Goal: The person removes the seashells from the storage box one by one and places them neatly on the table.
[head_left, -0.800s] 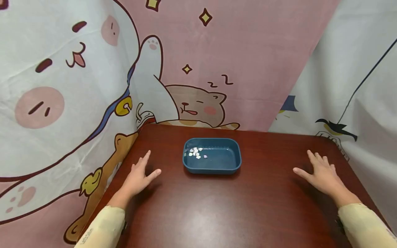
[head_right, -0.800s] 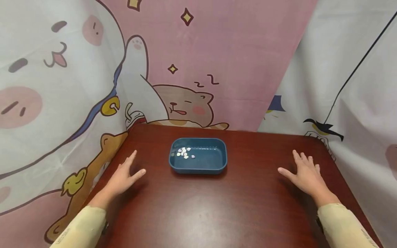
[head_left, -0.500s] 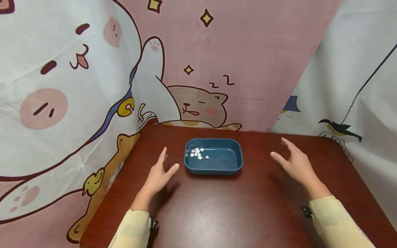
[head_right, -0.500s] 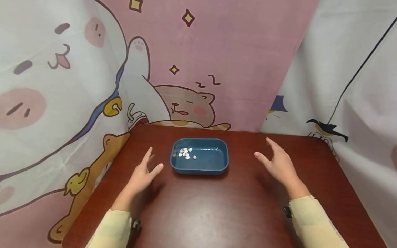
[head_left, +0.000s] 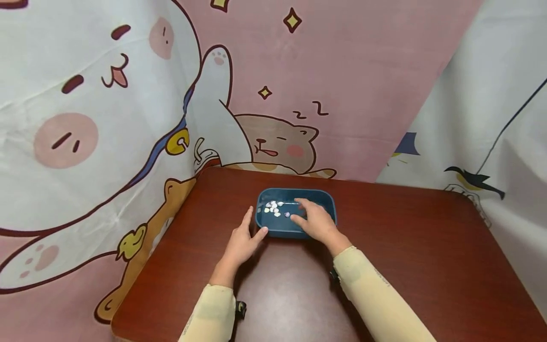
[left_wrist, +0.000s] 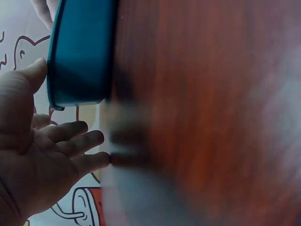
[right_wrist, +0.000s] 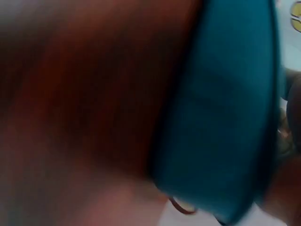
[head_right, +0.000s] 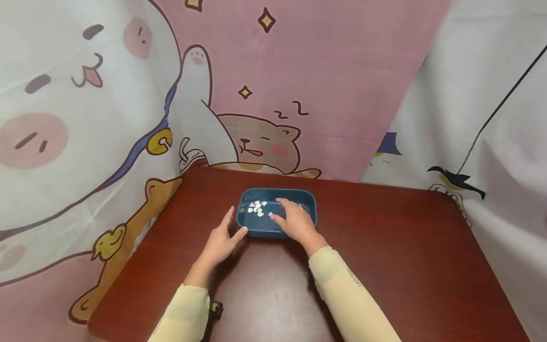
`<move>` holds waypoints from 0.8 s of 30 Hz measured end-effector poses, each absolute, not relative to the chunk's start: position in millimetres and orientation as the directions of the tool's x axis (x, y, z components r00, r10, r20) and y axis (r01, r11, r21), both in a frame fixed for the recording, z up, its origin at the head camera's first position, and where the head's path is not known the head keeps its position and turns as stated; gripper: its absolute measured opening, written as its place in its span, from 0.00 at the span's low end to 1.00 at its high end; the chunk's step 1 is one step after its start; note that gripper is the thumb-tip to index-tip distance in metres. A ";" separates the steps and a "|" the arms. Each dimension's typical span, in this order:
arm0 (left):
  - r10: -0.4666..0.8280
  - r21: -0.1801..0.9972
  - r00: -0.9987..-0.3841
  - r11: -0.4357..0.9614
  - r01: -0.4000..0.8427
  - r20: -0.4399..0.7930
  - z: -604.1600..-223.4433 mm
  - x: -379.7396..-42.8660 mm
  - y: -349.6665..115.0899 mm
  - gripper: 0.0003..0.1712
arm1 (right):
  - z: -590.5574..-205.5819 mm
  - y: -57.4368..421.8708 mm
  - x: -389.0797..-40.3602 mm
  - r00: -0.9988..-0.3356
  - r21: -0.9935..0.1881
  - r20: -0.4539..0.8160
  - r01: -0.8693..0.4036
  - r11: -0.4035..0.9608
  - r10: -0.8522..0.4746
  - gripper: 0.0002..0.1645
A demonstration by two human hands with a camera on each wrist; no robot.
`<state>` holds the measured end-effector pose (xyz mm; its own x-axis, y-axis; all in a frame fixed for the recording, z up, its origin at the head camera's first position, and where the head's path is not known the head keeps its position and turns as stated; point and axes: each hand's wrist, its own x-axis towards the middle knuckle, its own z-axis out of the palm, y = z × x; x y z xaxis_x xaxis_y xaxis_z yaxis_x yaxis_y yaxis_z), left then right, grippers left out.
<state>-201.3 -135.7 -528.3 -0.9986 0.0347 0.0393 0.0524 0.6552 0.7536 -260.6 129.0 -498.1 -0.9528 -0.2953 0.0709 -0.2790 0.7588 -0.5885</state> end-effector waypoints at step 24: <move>0.012 0.749 -0.999 0.663 -0.017 -0.033 -530.9 -209.6 -106.6 0.52 | -512.5 99.5 -294.9 -0.953 -0.469 -0.130 -0.183 0.864 -0.273 0.39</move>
